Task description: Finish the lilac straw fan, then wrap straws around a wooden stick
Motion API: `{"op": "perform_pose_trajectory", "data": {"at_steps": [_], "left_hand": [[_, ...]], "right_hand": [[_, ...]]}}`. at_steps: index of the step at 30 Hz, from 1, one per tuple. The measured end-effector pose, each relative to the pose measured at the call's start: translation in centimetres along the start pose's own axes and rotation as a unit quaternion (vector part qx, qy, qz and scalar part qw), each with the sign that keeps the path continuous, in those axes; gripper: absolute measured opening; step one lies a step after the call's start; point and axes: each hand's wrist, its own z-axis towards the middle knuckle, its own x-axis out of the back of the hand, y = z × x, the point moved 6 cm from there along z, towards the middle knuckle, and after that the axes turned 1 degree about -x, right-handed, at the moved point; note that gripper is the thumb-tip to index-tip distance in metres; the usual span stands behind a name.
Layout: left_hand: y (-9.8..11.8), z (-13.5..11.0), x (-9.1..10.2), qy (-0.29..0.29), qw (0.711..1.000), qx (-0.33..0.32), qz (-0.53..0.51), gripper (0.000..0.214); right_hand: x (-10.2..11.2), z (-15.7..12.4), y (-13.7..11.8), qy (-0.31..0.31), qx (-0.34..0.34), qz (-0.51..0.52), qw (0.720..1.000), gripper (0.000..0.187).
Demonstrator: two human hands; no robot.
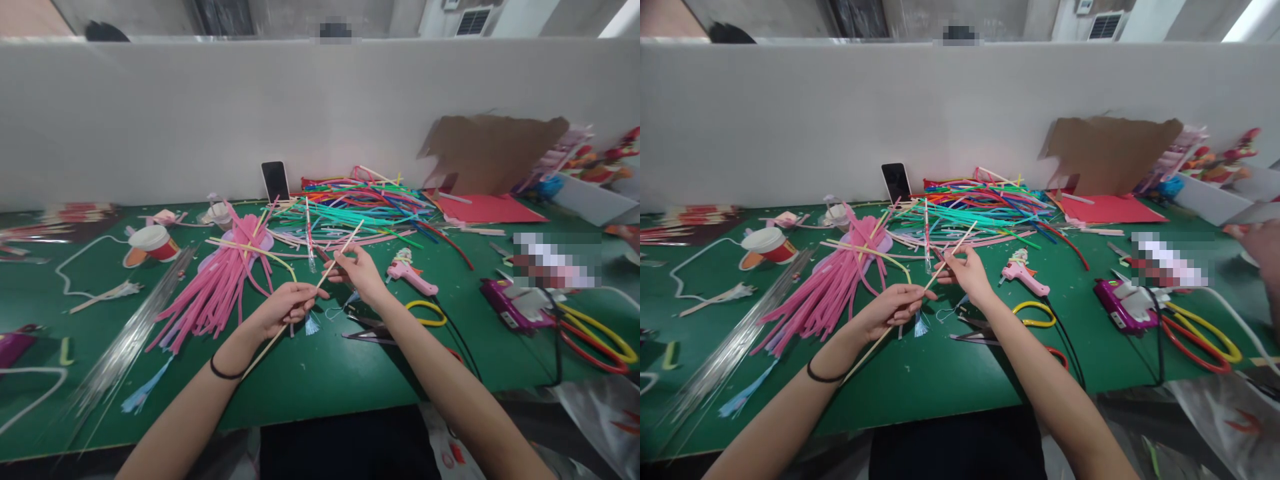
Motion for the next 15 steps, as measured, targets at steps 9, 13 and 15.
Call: {"op": "perform_pose_trajectory", "data": {"at_steps": [9, 13, 15], "left_hand": [[0.07, 0.17, 0.11, 0.008, 1.000, -0.019, -0.009, 0.022], [0.28, 0.23, 0.24, 0.015, 0.999, -0.032, -0.006, 0.024], [0.31, 0.34, 0.44, 0.027, 0.999, -0.039, 0.001, 0.026]], "right_hand": [[-0.16, 0.06, 0.14, -0.008, 0.005, 0.012, 1.000, 0.024], [0.19, 0.31, 0.14, -0.014, 0.012, 0.017, 1.000, 0.028], [0.27, 0.38, 0.23, -0.019, 0.016, 0.014, 1.000, 0.028]]}}
